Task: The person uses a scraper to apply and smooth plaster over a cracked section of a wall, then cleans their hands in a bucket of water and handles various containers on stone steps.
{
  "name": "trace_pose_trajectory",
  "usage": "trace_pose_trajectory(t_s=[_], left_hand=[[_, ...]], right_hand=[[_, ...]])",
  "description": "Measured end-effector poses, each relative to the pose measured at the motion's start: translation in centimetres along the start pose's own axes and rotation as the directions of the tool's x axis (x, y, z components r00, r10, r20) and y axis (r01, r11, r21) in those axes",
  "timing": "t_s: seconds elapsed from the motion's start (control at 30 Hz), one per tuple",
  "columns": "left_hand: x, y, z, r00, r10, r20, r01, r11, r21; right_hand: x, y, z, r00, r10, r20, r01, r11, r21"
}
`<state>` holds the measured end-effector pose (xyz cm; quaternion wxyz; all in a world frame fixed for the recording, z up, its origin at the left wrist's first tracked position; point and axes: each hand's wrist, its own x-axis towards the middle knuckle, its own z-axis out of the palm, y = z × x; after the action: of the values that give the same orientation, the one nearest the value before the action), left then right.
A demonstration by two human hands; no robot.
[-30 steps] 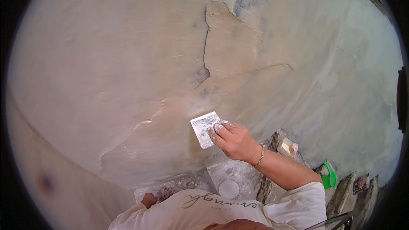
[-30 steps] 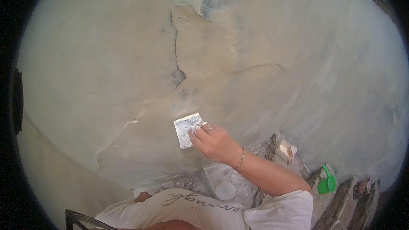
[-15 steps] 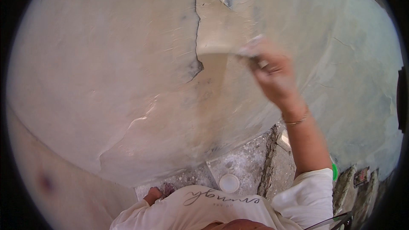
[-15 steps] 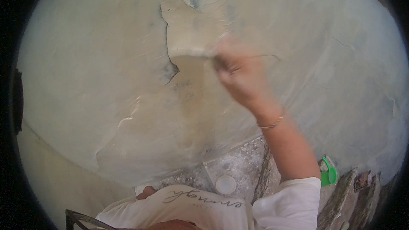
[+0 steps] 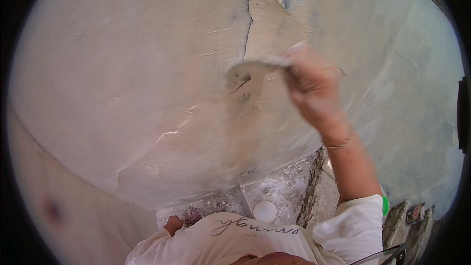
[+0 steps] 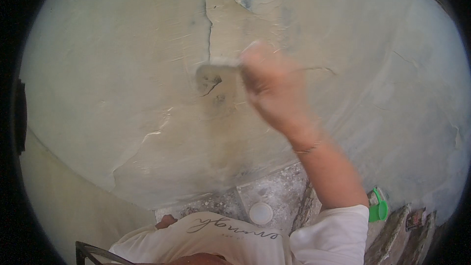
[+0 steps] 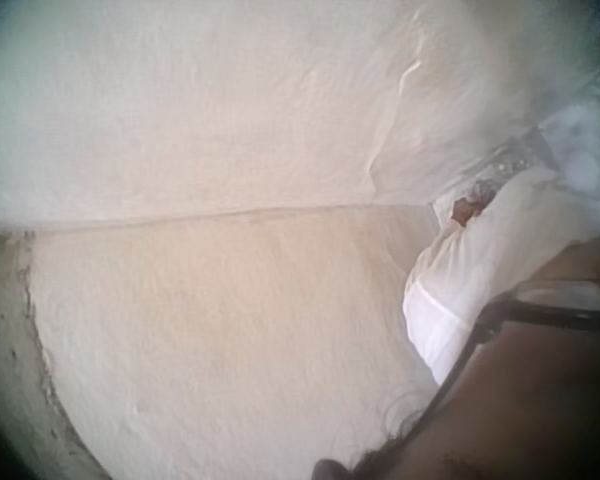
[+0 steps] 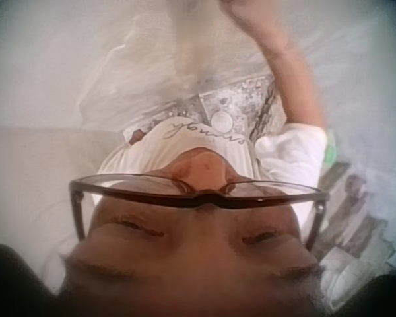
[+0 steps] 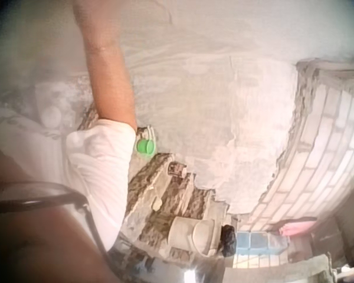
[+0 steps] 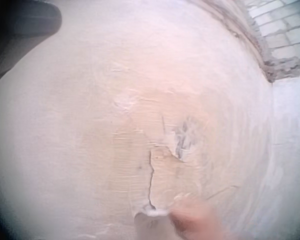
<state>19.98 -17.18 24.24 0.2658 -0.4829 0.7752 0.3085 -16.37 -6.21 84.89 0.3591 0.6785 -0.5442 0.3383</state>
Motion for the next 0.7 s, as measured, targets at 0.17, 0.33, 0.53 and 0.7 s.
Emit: trace_pose_trajectory(t_s=[0.17, 0.33, 0.53, 0.7], left_hand=[[-0.9, 1.2, -0.3, 0.999, 0.036, 0.029, -0.035, 0.999, -0.014], [1.2, 0.1, 0.5, 0.997, 0.052, 0.051, -0.056, 0.996, 0.070], [3.5, -0.7, 2.0, 0.987, 0.146, -0.060, -0.138, 0.983, 0.120], [1.8, -1.2, 1.8, 0.994, 0.109, -0.011, -0.107, 0.989, 0.100]], right_hand=[[1.2, -0.9, -3.4, 0.942, -0.059, -0.331, 0.087, 0.994, 0.070], [-3.8, -1.8, 4.6, 0.891, -0.403, -0.208, 0.249, 0.817, -0.520], [-10.1, -2.3, 11.1, 0.960, -0.248, 0.129, 0.279, 0.863, -0.422], [-12.8, -5.3, 9.4, 0.953, -0.192, 0.232, 0.243, 0.946, -0.213]])
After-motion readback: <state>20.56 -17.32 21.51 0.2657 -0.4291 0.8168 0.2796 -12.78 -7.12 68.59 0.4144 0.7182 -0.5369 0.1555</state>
